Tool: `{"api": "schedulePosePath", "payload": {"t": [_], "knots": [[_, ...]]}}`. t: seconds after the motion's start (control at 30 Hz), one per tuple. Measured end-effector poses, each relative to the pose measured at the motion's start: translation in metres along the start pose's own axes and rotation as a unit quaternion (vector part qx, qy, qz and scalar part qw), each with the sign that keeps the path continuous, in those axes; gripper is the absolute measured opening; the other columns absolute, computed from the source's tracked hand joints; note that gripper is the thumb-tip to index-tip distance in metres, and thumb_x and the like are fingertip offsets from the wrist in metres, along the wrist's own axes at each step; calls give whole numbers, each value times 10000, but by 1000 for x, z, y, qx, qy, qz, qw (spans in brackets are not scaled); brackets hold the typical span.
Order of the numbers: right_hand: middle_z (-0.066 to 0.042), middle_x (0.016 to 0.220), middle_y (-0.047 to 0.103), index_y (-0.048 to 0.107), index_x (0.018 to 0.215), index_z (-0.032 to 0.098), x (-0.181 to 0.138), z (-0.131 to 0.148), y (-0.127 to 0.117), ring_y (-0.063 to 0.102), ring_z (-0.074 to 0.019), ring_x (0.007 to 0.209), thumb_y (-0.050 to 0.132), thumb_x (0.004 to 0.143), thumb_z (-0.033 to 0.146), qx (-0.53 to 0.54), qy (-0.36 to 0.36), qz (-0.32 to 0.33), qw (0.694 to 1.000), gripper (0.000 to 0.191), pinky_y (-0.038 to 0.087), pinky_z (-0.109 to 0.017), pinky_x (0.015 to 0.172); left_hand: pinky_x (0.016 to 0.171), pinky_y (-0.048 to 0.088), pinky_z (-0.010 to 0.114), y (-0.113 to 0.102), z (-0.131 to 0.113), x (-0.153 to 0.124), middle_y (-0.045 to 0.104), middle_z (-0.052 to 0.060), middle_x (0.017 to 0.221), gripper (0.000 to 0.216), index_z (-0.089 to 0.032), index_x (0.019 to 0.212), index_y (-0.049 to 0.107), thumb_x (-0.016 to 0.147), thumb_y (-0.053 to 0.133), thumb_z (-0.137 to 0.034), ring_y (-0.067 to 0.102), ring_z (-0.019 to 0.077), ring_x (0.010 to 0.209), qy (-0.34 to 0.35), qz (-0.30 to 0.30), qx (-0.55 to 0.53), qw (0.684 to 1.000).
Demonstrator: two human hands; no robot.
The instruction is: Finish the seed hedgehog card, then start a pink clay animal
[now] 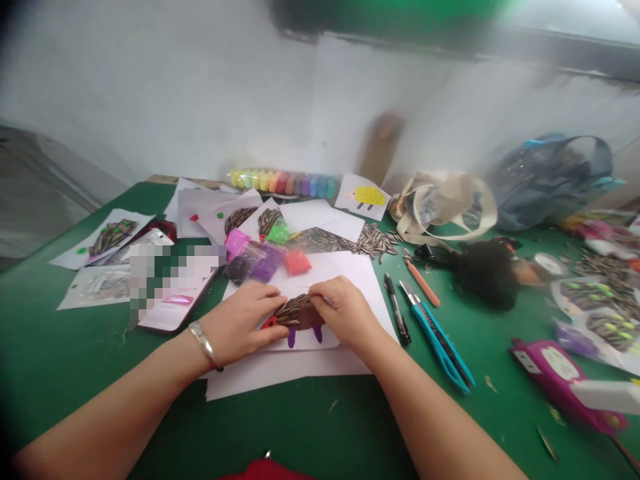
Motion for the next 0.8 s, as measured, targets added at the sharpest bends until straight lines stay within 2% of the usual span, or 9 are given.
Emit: {"api": "schedulePosePath", "payload": {"t": [0.1,0.33,0.8], "knots": [[-22,864,685,690,870,233,0,3,4,574,-193,883,565,873,164,-23,-33,-5,999,143,447,-304,790,870,432,388,1,0,1,611,85,990,334,-169,1005,663,851,600,-458,547,259,952,-2,3,2,1000],[-35,836,675,682,858,218,2,4,13,556,-201,861,578,895,204,-49,-58,-5,997,111,428,-326,797,881,429,398,0,-1,1,611,88,987,345,-165,1014,660,857,592,-464,541,266,957,-5,8,5,1000],[-42,824,667,701,883,212,1,5,21,530,-204,858,526,934,229,-104,-73,8,992,183,378,-339,812,858,438,384,2,0,1,600,74,965,327,-188,962,660,844,596,-487,534,252,930,-3,-8,11,1000]]}}
Point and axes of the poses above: each hand's wrist, its own x-axis towards the middle knuckle, its own y-axis out of the palm, z = x × y, the point moved 6 cm from there along x, towards the middle knuckle
